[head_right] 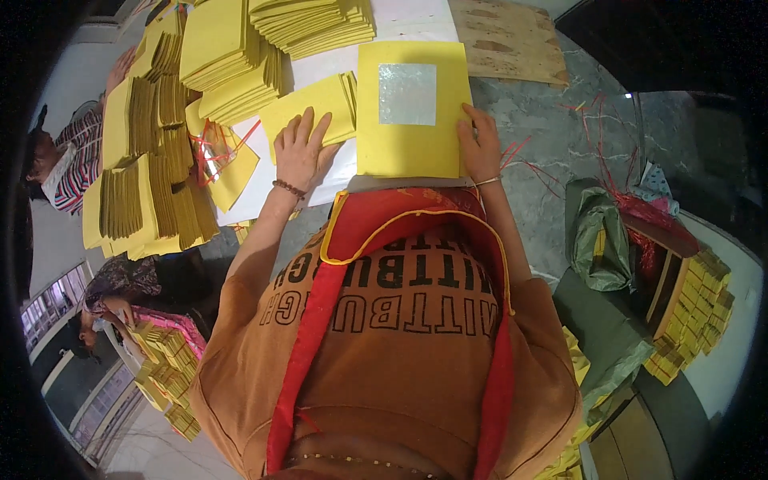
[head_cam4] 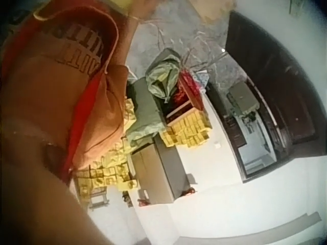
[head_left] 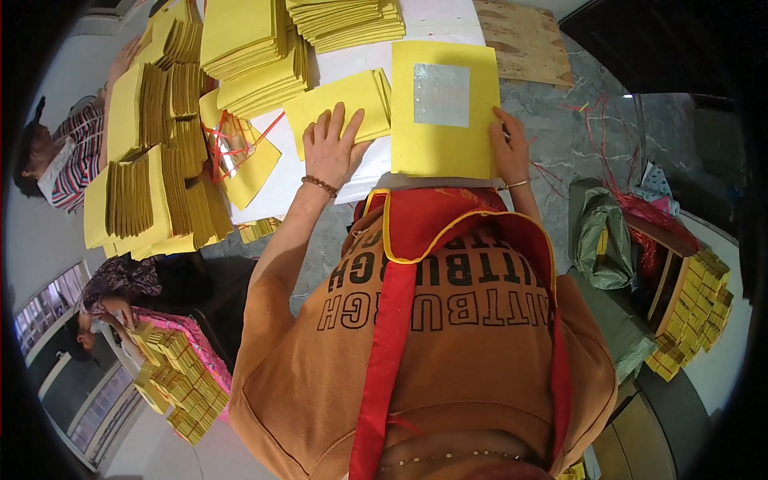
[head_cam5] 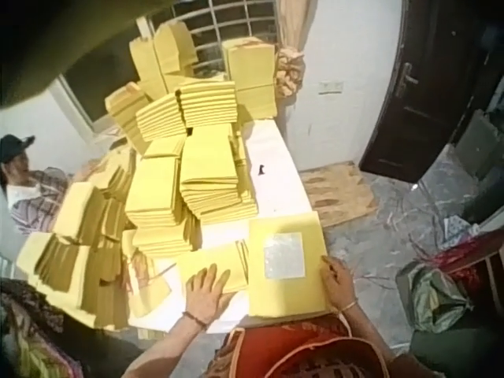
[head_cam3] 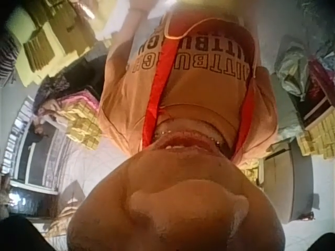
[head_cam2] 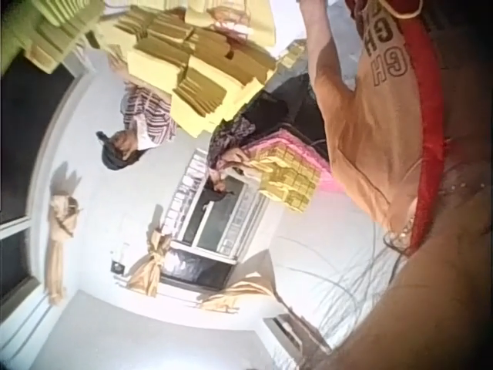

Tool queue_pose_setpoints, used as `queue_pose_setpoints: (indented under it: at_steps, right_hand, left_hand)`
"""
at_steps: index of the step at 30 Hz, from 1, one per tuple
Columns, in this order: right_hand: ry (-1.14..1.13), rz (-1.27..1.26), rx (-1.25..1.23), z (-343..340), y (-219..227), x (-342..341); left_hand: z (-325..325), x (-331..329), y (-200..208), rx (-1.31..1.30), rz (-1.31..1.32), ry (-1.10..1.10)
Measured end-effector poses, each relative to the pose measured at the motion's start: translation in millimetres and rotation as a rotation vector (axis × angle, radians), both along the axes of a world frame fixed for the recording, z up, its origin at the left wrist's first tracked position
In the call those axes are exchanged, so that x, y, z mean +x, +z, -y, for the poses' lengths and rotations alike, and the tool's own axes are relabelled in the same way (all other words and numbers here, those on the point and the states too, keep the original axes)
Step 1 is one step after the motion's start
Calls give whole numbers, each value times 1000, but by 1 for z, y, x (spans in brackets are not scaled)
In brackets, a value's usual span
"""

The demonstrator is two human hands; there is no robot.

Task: Sorting and stacking yellow paper sheets with silver foil squares.

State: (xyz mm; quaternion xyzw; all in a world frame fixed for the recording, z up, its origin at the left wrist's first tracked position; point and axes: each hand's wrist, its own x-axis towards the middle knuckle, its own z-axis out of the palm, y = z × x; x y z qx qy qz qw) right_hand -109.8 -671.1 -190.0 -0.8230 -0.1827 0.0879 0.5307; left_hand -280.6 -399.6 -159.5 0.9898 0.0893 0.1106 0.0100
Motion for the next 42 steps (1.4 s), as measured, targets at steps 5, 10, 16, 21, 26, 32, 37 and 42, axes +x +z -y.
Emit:
queue_pose_setpoints:
  at_steps: [5,10,16,21,26,32,37,42]
  right_hand:
    - [48,122,-83,4,-1,3]
    - [21,-137,84,9,0,3]
    - [-46,-202,163,10,-11,2]
    - [-47,-405,292,8,3,9]
    - [-10,-407,235,8,7,12]
    - [15,-311,144,19,-8,8]
    - [-44,-207,98,13,14,-14]
    - [-55,-83,65,21,-2,-15]
  left_hand:
    - [20,10,40,-44,127,-31]
    - [52,0,36,-468,129,-209]
    - [64,0,16,-691,72,-2]
    - [73,8,17,-1010,84,137]
    - [84,17,10,-1094,70,147]
    - [83,17,13,-955,131,179]
    - [81,17,1,-1040,36,160]
    - [82,15,4,-1056,13,165]
